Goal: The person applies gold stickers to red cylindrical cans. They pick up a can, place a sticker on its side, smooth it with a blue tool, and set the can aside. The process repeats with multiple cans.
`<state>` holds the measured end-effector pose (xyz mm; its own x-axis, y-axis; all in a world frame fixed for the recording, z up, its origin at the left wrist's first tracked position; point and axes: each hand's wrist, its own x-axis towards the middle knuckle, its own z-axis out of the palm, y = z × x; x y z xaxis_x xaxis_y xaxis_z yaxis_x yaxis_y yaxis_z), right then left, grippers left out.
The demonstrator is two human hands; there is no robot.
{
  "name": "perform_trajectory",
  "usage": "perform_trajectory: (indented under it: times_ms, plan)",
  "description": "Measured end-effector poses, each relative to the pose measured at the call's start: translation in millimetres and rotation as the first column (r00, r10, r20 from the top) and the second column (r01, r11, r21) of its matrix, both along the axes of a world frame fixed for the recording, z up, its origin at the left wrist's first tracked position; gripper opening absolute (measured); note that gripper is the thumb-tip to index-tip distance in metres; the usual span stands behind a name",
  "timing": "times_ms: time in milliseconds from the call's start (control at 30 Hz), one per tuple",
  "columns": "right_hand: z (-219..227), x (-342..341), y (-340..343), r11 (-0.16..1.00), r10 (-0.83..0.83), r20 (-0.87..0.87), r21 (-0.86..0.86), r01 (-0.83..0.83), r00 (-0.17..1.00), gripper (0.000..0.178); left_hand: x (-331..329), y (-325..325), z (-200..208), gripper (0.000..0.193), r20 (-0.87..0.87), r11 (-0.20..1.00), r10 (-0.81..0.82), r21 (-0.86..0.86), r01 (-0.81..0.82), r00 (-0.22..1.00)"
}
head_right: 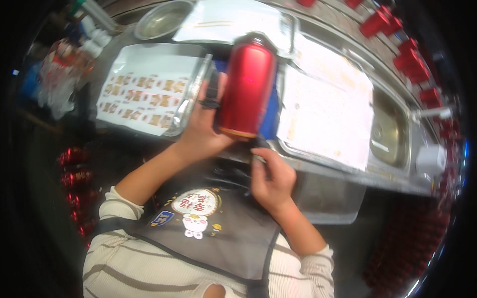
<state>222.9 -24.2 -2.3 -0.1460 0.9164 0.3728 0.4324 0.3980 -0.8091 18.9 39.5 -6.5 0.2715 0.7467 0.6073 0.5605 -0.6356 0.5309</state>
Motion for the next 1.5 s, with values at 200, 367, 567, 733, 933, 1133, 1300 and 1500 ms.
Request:
perform_trajectory:
  times_ms: [200, 367, 567, 733, 933, 1133, 1300, 1500]
  plan:
    - [-5, 6, 0, 1.000, 0.015, 0.030, 0.013, -0.015, 0.999, 0.018, 2, -1, -19, 0.104, 0.093, 0.999, 0.023, 0.025, -0.025, 0.995]
    - [-1, 32, 10, 0.978, -0.179, -0.274, -0.158, 0.139, 0.945, 0.016, -12, -9, -7, 0.111, 0.113, 0.985, -0.057, -0.156, 0.074, 0.992]
    - [18, 51, 18, 0.957, -0.227, -0.297, -0.247, 0.155, 0.928, 0.015, -94, 25, 27, 0.027, 0.351, 0.798, 0.442, -0.574, -0.184, 0.825]
    - [38, 67, 31, 0.974, -0.221, -0.268, -0.109, 0.198, 0.938, 0.010, -149, 20, 67, 0.020, 0.263, 0.835, 0.513, -0.374, -0.404, 0.817]
    - [38, 141, 131, 0.900, -0.429, 0.254, 0.202, 0.387, 0.867, 0.017, -112, 18, 76, 0.029, 0.316, 0.869, 0.414, -0.416, -0.268, 0.854]
    - [40, 206, 244, 0.833, -0.532, 0.512, 0.172, 0.526, 0.674, 0.026, -93, 12, 68, 0.032, 0.371, 0.832, 0.451, -0.504, -0.233, 0.812]
    - [38, 230, 313, 0.851, -0.473, 0.634, 0.151, 0.503, 0.611, 0.033, -91, 9, 67, 0.034, 0.359, 0.799, 0.501, -0.543, -0.260, 0.788]
    - [39, 216, 335, 0.903, -0.337, 0.708, 0.057, 0.425, 0.620, 0.033, -87, 8, 68, 0.031, 0.313, 0.725, 0.584, -0.616, -0.308, 0.749]
